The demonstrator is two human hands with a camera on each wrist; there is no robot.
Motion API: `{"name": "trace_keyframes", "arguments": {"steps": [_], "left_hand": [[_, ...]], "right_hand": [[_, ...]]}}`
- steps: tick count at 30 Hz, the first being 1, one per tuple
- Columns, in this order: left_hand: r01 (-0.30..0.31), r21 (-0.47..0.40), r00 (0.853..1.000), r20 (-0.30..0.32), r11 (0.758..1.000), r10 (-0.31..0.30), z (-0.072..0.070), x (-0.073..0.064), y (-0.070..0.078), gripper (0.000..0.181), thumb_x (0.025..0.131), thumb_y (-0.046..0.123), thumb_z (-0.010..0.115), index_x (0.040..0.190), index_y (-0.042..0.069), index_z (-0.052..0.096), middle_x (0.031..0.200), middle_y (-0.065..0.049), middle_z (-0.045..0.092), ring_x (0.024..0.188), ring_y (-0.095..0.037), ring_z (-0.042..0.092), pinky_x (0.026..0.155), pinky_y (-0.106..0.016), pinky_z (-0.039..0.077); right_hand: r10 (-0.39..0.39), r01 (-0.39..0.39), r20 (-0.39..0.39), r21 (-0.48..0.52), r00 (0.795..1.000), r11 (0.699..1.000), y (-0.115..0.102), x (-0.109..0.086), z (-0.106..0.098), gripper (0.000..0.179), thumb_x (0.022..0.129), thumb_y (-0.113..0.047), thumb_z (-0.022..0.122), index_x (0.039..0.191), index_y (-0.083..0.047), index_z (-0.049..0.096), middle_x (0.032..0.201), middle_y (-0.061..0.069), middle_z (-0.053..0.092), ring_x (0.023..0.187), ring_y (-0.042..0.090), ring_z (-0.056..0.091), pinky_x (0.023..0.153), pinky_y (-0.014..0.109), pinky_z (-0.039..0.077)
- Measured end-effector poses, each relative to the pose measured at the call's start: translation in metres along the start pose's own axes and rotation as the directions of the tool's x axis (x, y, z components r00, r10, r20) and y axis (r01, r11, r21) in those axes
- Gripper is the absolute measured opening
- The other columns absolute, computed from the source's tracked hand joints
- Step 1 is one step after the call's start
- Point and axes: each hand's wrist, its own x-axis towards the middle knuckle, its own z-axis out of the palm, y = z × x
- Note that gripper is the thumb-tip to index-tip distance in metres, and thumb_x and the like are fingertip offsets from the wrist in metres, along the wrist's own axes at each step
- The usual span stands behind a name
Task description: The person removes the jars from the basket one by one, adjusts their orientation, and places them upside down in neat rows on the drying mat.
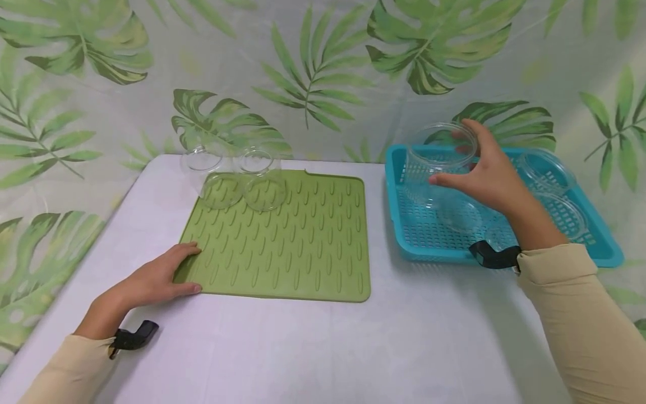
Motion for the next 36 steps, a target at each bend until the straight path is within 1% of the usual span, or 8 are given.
{"name": "trace_keyframes", "arguments": {"steps": [5, 15, 19, 24, 26, 29, 32, 36], "left_hand": [[0.009, 0.004, 1.0, 0.015, 1.0, -0.009, -0.001, -0.002, 0.001, 0.081, 0.085, 0.037, 0.076, 0.145, -0.003, 0.041, 0.155, -0.026, 0.035, 0.141, -0.049, 0.036, 0.109, -0.063, 0.039], [0.005, -0.046, 1.0, 0.02, 0.999, -0.005, -0.008, -0.012, -0.007, 0.069, 0.093, 0.034, 0.068, 0.144, -0.006, 0.044, 0.156, -0.028, 0.034, 0.143, -0.051, 0.032, 0.111, -0.065, 0.034], [-0.018, -0.08, 1.0, -0.017, 0.997, 0.017, -0.016, -0.014, -0.006, 0.065, 0.095, 0.034, 0.066, 0.142, -0.006, 0.045, 0.151, -0.029, 0.041, 0.14, -0.051, 0.036, 0.11, -0.064, 0.036], [-0.083, -0.108, 0.99, -0.126, 0.991, 0.069, -0.037, -0.016, 0.009, 0.056, 0.098, 0.028, 0.062, 0.142, -0.003, 0.047, 0.148, -0.026, 0.047, 0.138, -0.047, 0.041, 0.109, -0.062, 0.037], [-0.123, -0.124, 0.977, -0.188, 0.985, 0.099, -0.044, -0.014, 0.02, 0.051, 0.098, 0.025, 0.062, 0.142, 0.001, 0.049, 0.146, -0.023, 0.05, 0.138, -0.044, 0.043, 0.109, -0.061, 0.038], [-0.206, -0.155, 0.949, -0.271, 0.966, 0.159, -0.05, -0.008, 0.04, 0.046, 0.098, 0.022, 0.063, 0.14, 0.007, 0.053, 0.145, -0.017, 0.053, 0.139, -0.039, 0.045, 0.109, -0.059, 0.039], [-0.305, -0.163, 0.913, -0.332, 0.938, 0.239, -0.051, -0.001, 0.06, 0.043, 0.097, 0.018, 0.065, 0.138, 0.01, 0.056, 0.144, -0.012, 0.056, 0.138, -0.034, 0.048, 0.108, -0.055, 0.042], [-0.411, -0.15, 0.86, -0.392, 0.899, 0.328, -0.053, 0.004, 0.082, 0.042, 0.094, 0.013, 0.067, 0.135, 0.012, 0.059, 0.141, -0.008, 0.059, 0.135, -0.027, 0.052, 0.108, -0.043, 0.045]], "right_hand": [[-0.014, 0.014, 0.013, -0.001, 1.0, 1.0, -0.005, -0.01, -0.002, 0.105, 0.089, -0.025, 0.076, 0.158, -0.038, -0.001, 0.167, 0.008, 0.02, 0.145, 0.042, 0.031, 0.112, 0.07, 0.025], [-0.063, 0.066, 0.044, -0.05, 0.997, 0.997, -0.023, -0.026, 0.004, 0.113, 0.082, -0.024, 0.083, 0.159, -0.038, 0.001, 0.167, 0.0, 0.022, 0.145, 0.04, 0.032, 0.111, 0.069, 0.027], [-0.077, 0.08, 0.051, -0.057, 0.996, 0.995, -0.027, -0.03, 0.005, 0.112, 0.081, -0.024, 0.084, 0.159, -0.035, 0.005, 0.167, 0.003, 0.023, 0.143, 0.041, 0.033, 0.11, 0.07, 0.028], [-0.086, 0.09, 0.062, -0.063, 0.994, 0.994, -0.032, -0.033, 0.008, 0.11, 0.08, -0.024, 0.085, 0.159, -0.034, 0.009, 0.162, 0.013, 0.03, 0.14, 0.041, 0.034, 0.109, 0.069, 0.029], [-0.093, 0.097, 0.064, -0.062, 0.994, 0.993, -0.036, -0.034, 0.01, 0.111, 0.079, -0.024, 0.085, 0.159, -0.034, 0.009, 0.16, 0.015, 0.032, 0.14, 0.042, 0.034, 0.11, 0.069, 0.029], [-0.116, 0.12, 0.065, -0.068, 0.991, 0.99, -0.044, -0.034, 0.014, 0.112, 0.078, -0.025, 0.086, 0.159, -0.035, 0.009, 0.16, 0.014, 0.033, 0.141, 0.045, 0.033, 0.11, 0.07, 0.029], [-0.131, 0.137, 0.067, -0.087, 0.989, 0.987, -0.054, -0.036, 0.017, 0.112, 0.078, -0.027, 0.086, 0.159, -0.036, 0.008, 0.16, 0.014, 0.033, 0.14, 0.049, 0.034, 0.106, 0.072, 0.031], [-0.18, 0.186, 0.072, -0.079, 0.981, 0.979, -0.067, -0.038, 0.022, 0.109, 0.078, -0.027, 0.086, 0.158, -0.035, 0.013, 0.159, 0.013, 0.036, 0.14, 0.045, 0.037, 0.106, 0.069, 0.033]]}}
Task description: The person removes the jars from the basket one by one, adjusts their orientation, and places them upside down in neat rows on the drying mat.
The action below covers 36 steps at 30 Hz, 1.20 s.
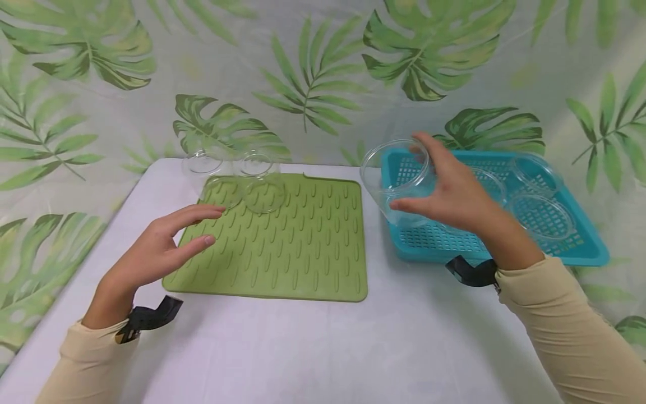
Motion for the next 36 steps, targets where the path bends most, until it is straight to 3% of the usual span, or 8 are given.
{"name": "trace_keyframes", "arguments": {"steps": [5, 12, 18, 23, 27, 32, 36], "left_hand": [[-0.075, -0.053, 0.996, -0.048, 0.996, 0.073, 0.006, 0.008, 0.015, 0.042, 0.091, 0.006, 0.069, 0.132, 0.012, 0.062, 0.137, -0.007, 0.062, 0.132, -0.023, 0.055, 0.109, -0.023, 0.043], [-0.095, -0.09, 0.994, -0.069, 0.991, 0.089, 0.016, 0.014, 0.024, 0.041, 0.091, 0.006, 0.069, 0.131, 0.01, 0.062, 0.136, -0.006, 0.062, 0.132, -0.023, 0.055, 0.11, -0.036, 0.044], [-0.138, -0.117, 0.988, -0.08, 0.984, 0.129, 0.028, 0.024, 0.031, 0.045, 0.09, 0.005, 0.069, 0.134, 0.007, 0.059, 0.138, -0.009, 0.061, 0.131, -0.024, 0.055, 0.107, -0.04, 0.047], [-0.186, -0.143, 0.98, -0.097, 0.972, 0.173, 0.037, 0.036, 0.042, 0.053, 0.089, 0.004, 0.071, 0.139, 0.005, 0.055, 0.141, -0.011, 0.058, 0.132, -0.025, 0.054, 0.104, -0.042, 0.049], [-0.212, -0.18, 0.975, -0.107, 0.96, 0.195, 0.044, 0.043, 0.05, 0.059, 0.088, 0.004, 0.071, 0.143, 0.006, 0.049, 0.144, -0.011, 0.055, 0.131, -0.025, 0.053, 0.104, -0.045, 0.049], [-0.205, -0.208, 0.977, -0.1, 0.956, 0.188, 0.052, 0.05, 0.058, 0.072, 0.086, 0.009, 0.075, 0.15, 0.007, 0.04, 0.153, -0.011, 0.043, 0.137, -0.025, 0.046, 0.108, -0.048, 0.046], [-0.173, -0.228, 0.985, -0.045, 0.958, 0.167, 0.059, 0.052, 0.062, 0.084, 0.083, 0.015, 0.079, 0.154, 0.01, 0.033, 0.159, -0.008, 0.035, 0.143, -0.024, 0.04, 0.112, -0.048, 0.042]], "right_hand": [[-0.067, 0.067, 0.002, 0.007, 0.998, 0.998, -0.019, -0.001, 0.007, 0.108, 0.077, -0.026, 0.087, 0.158, -0.034, 0.016, 0.156, 0.011, 0.04, 0.14, 0.037, 0.04, 0.108, 0.063, 0.034], [-0.145, 0.145, 0.016, -0.161, 0.989, 0.976, -0.041, -0.004, 0.017, 0.11, 0.074, -0.032, 0.088, 0.159, -0.022, 0.019, 0.158, 0.014, 0.037, 0.141, 0.041, 0.037, 0.105, 0.066, 0.037], [-0.289, 0.27, -0.026, -0.288, 0.957, 0.919, -0.047, -0.005, 0.034, 0.107, 0.069, -0.035, 0.09, 0.155, -0.01, 0.032, 0.152, 0.019, 0.044, 0.137, 0.042, 0.041, 0.109, 0.066, 0.033], [-0.363, 0.337, -0.03, -0.308, 0.931, 0.89, -0.058, -0.007, 0.05, 0.108, 0.066, -0.039, 0.091, 0.152, -0.005, 0.034, 0.145, 0.022, 0.046, 0.131, 0.041, 0.047, 0.104, 0.062, 0.042], [-0.437, 0.411, 0.0, -0.34, 0.9, 0.846, -0.068, -0.005, 0.063, 0.11, 0.064, -0.043, 0.091, 0.152, -0.006, 0.035, 0.141, 0.02, 0.05, 0.123, 0.039, 0.054, 0.098, 0.059, 0.048], [-0.489, 0.467, 0.04, -0.374, 0.871, 0.801, -0.073, -0.002, 0.079, 0.111, 0.063, -0.049, 0.091, 0.15, -0.005, 0.037, 0.142, 0.019, 0.051, 0.126, 0.037, 0.054, 0.1, 0.056, 0.049], [-0.513, 0.494, 0.056, -0.374, 0.857, 0.785, -0.077, -0.003, 0.094, 0.112, 0.062, -0.054, 0.09, 0.148, -0.002, 0.039, 0.143, 0.018, 0.051, 0.128, 0.035, 0.054, 0.102, 0.054, 0.05]]}}
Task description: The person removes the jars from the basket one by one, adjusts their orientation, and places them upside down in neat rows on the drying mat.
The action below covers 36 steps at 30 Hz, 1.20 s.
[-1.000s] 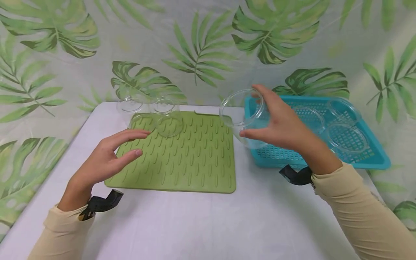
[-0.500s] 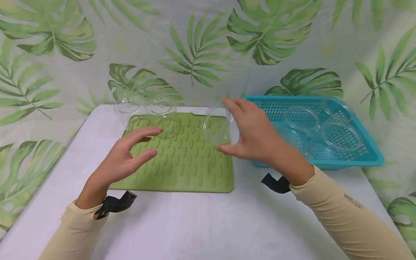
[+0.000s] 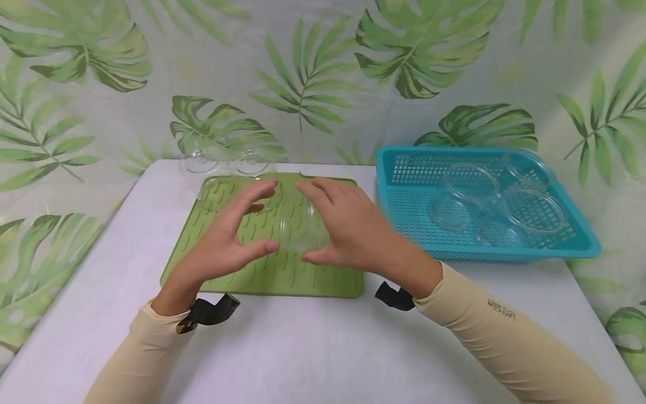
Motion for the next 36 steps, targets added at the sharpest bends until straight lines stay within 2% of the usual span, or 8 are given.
{"name": "trace_keyframes", "arguments": {"steps": [3, 8, 14, 23, 27, 29, 32, 36], "left_hand": [[0.018, -0.009, 0.999, 0.044, 1.0, -0.017, 0.005, 0.0, 0.0, 0.089, 0.082, 0.017, 0.081, 0.155, 0.011, 0.029, 0.159, -0.007, 0.034, 0.144, -0.023, 0.038, 0.113, -0.049, 0.041], [0.022, 0.015, 0.997, 0.07, 1.0, -0.023, 0.006, -0.003, -0.002, 0.093, 0.081, 0.02, 0.082, 0.156, 0.011, 0.028, 0.16, -0.007, 0.035, 0.146, -0.024, 0.037, 0.112, -0.049, 0.043], [0.023, 0.072, 0.991, 0.128, 0.997, -0.032, 0.005, -0.006, -0.005, 0.101, 0.079, 0.027, 0.084, 0.158, 0.008, 0.023, 0.163, -0.009, 0.03, 0.152, -0.027, 0.027, 0.121, -0.052, 0.032], [0.095, 0.193, 0.977, 0.172, 0.977, -0.129, 0.007, -0.008, -0.008, 0.099, 0.084, 0.04, 0.078, 0.159, 0.012, 0.02, 0.165, -0.007, 0.027, 0.154, -0.027, 0.023, 0.123, -0.053, 0.027], [0.13, 0.202, 0.97, 0.179, 0.971, -0.167, 0.011, -0.007, -0.009, 0.098, 0.084, 0.042, 0.077, 0.159, 0.013, 0.021, 0.164, -0.007, 0.028, 0.154, -0.029, 0.024, 0.122, -0.055, 0.028], [0.156, 0.203, 0.962, 0.19, 0.967, -0.195, 0.012, -0.007, -0.01, 0.099, 0.084, 0.043, 0.077, 0.16, 0.016, 0.019, 0.165, -0.006, 0.027, 0.154, -0.029, 0.023, 0.121, -0.056, 0.029], [0.182, 0.183, 0.954, 0.205, 0.966, -0.219, 0.015, -0.008, -0.013, 0.101, 0.082, 0.043, 0.078, 0.16, 0.017, 0.019, 0.165, -0.004, 0.026, 0.153, -0.027, 0.027, 0.114, -0.05, 0.042], [0.181, 0.129, 0.959, 0.195, 0.975, -0.204, 0.018, -0.01, -0.019, 0.099, 0.08, 0.039, 0.081, 0.158, 0.017, 0.024, 0.161, -0.002, 0.032, 0.144, -0.025, 0.041, 0.097, -0.037, 0.056]], "right_hand": [[-0.032, 0.032, -0.011, 0.019, 0.999, 0.999, -0.008, 0.001, 0.007, 0.112, 0.063, -0.056, 0.089, 0.147, -0.001, 0.04, 0.143, 0.019, 0.052, 0.129, 0.035, 0.054, 0.103, 0.054, 0.05], [-0.04, 0.041, -0.016, 0.044, 0.999, 0.998, -0.017, 0.003, 0.016, 0.114, 0.063, -0.058, 0.088, 0.149, -0.002, 0.038, 0.143, 0.018, 0.052, 0.132, 0.035, 0.053, 0.106, 0.054, 0.047], [-0.024, 0.025, -0.021, 0.032, 0.999, 0.999, -0.019, 0.002, 0.024, 0.111, 0.065, -0.06, 0.086, 0.149, -0.003, 0.039, 0.141, 0.016, 0.054, 0.129, 0.032, 0.054, 0.105, 0.052, 0.048], [-0.05, 0.051, -0.051, 0.01, 0.997, 0.999, -0.016, -0.003, 0.038, 0.109, 0.065, -0.057, 0.087, 0.147, -0.003, 0.041, 0.141, 0.016, 0.054, 0.13, 0.032, 0.053, 0.106, 0.052, 0.048], [-0.053, 0.052, -0.072, -0.013, 0.996, 0.999, -0.015, -0.006, 0.045, 0.108, 0.063, -0.057, 0.088, 0.146, -0.004, 0.042, 0.139, 0.016, 0.055, 0.128, 0.032, 0.054, 0.104, 0.052, 0.049], [-0.047, 0.046, -0.077, -0.017, 0.996, 0.999, -0.014, -0.007, 0.048, 0.108, 0.063, -0.056, 0.089, 0.146, -0.005, 0.042, 0.138, 0.015, 0.056, 0.127, 0.032, 0.055, 0.103, 0.052, 0.049], [-0.04, 0.038, -0.078, -0.02, 0.996, 0.999, -0.013, -0.01, 0.053, 0.106, 0.064, -0.057, 0.087, 0.146, -0.006, 0.042, 0.138, 0.015, 0.056, 0.126, 0.032, 0.054, 0.103, 0.053, 0.048], [-0.042, 0.042, -0.07, -0.007, 0.997, 0.999, -0.013, -0.013, 0.057, 0.104, 0.066, -0.056, 0.086, 0.147, -0.007, 0.041, 0.139, 0.015, 0.054, 0.127, 0.032, 0.053, 0.104, 0.054, 0.047]]}}
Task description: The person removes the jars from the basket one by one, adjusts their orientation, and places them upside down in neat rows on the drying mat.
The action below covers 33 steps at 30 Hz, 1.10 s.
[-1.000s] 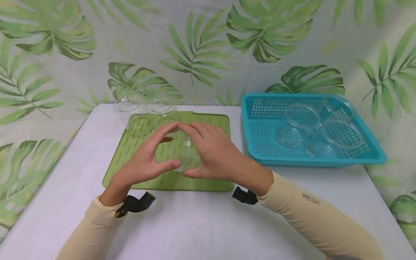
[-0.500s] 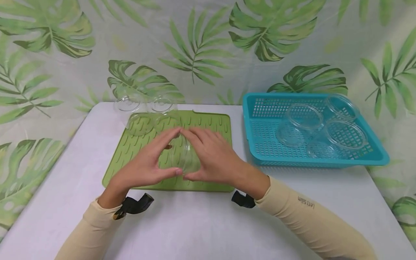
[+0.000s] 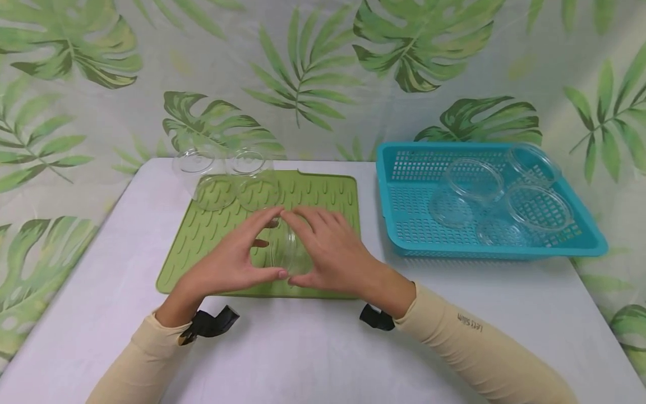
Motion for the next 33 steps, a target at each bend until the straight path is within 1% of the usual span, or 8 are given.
{"name": "trace_keyframes", "arguments": {"steps": [8, 12, 14, 16, 21, 24, 27, 33], "left_hand": [[-0.044, -0.079, 0.998, -0.042, 0.996, 0.041, 0.0, -0.009, -0.006, 0.092, 0.08, 0.035, 0.081, 0.156, 0.021, 0.03, 0.156, -0.001, 0.038, 0.136, -0.022, 0.048, 0.094, -0.04, 0.058], [-0.069, -0.132, 0.994, -0.088, 0.989, 0.058, -0.004, -0.015, -0.007, 0.09, 0.08, 0.027, 0.082, 0.155, 0.023, 0.032, 0.154, -0.002, 0.04, 0.134, -0.023, 0.049, 0.095, -0.043, 0.058], [-0.079, -0.157, 0.992, -0.114, 0.984, 0.061, -0.006, -0.017, -0.008, 0.09, 0.08, 0.023, 0.082, 0.154, 0.022, 0.033, 0.154, -0.003, 0.04, 0.134, -0.024, 0.049, 0.095, -0.044, 0.058], [-0.086, -0.18, 0.989, -0.133, 0.98, 0.062, -0.007, -0.019, -0.009, 0.089, 0.08, 0.019, 0.082, 0.154, 0.022, 0.033, 0.155, -0.005, 0.039, 0.134, -0.025, 0.049, 0.096, -0.046, 0.057], [-0.11, -0.225, 0.985, -0.157, 0.968, 0.076, -0.008, -0.021, -0.009, 0.088, 0.08, 0.013, 0.081, 0.154, 0.021, 0.034, 0.157, -0.006, 0.037, 0.136, -0.028, 0.048, 0.097, -0.048, 0.057], [-0.115, -0.25, 0.983, -0.165, 0.961, 0.075, -0.008, -0.021, -0.008, 0.088, 0.08, 0.011, 0.08, 0.154, 0.02, 0.034, 0.157, -0.005, 0.037, 0.137, -0.028, 0.048, 0.097, -0.044, 0.057], [-0.124, -0.282, 0.981, -0.177, 0.951, 0.075, -0.008, -0.022, -0.007, 0.087, 0.08, 0.009, 0.079, 0.154, 0.019, 0.034, 0.157, -0.005, 0.037, 0.136, -0.028, 0.049, 0.096, -0.042, 0.057], [-0.171, -0.376, 0.974, -0.202, 0.911, 0.099, -0.008, -0.021, -0.009, 0.081, 0.086, 0.023, 0.077, 0.154, 0.014, 0.034, 0.159, -0.007, 0.035, 0.14, -0.033, 0.047, 0.096, -0.045, 0.057]], "right_hand": [[0.109, -0.121, 0.129, 0.082, 0.986, 0.989, 0.005, -0.01, -0.01, 0.107, 0.067, -0.057, 0.086, 0.15, -0.009, 0.038, 0.149, 0.013, 0.047, 0.137, 0.032, 0.046, 0.105, 0.058, 0.045], [0.206, -0.248, 0.179, 0.259, 0.962, 0.933, 0.015, -0.022, -0.016, 0.102, 0.073, -0.046, 0.086, 0.152, -0.007, 0.035, 0.153, 0.014, 0.043, 0.142, 0.033, 0.04, 0.111, 0.06, 0.04], [0.251, -0.311, 0.199, 0.385, 0.947, 0.869, 0.019, -0.028, -0.017, 0.097, 0.077, -0.038, 0.085, 0.153, -0.008, 0.032, 0.155, 0.013, 0.041, 0.144, 0.033, 0.038, 0.112, 0.059, 0.039], [0.289, -0.368, 0.23, 0.507, 0.929, 0.779, 0.023, -0.034, -0.015, 0.093, 0.083, -0.032, 0.081, 0.156, -0.013, 0.027, 0.158, 0.012, 0.037, 0.146, 0.033, 0.036, 0.112, 0.06, 0.038], [0.307, -0.409, 0.289, 0.776, 0.907, 0.48, 0.026, -0.04, -0.003, 0.088, 0.092, -0.033, 0.071, 0.159, -0.02, 0.014, 0.16, 0.016, 0.028, 0.146, 0.041, 0.032, 0.107, 0.069, 0.039], [0.3, -0.365, 0.269, 0.87, 0.915, 0.332, 0.024, -0.041, 0.006, 0.091, 0.091, -0.035, 0.071, 0.159, -0.021, 0.012, 0.16, 0.02, 0.024, 0.144, 0.047, 0.032, 0.103, 0.072, 0.041], [0.3, -0.298, 0.217, 0.919, 0.929, 0.258, 0.021, -0.042, 0.013, 0.096, 0.088, -0.038, 0.073, 0.159, -0.022, 0.01, 0.161, 0.023, 0.02, 0.144, 0.049, 0.03, 0.104, 0.073, 0.038], [0.333, -0.207, 0.138, 0.961, 0.933, 0.182, 0.016, -0.041, 0.022, 0.104, 0.083, -0.04, 0.079, 0.159, -0.025, 0.009, 0.162, 0.018, 0.018, 0.142, 0.038, 0.037, 0.105, 0.074, 0.034]]}}
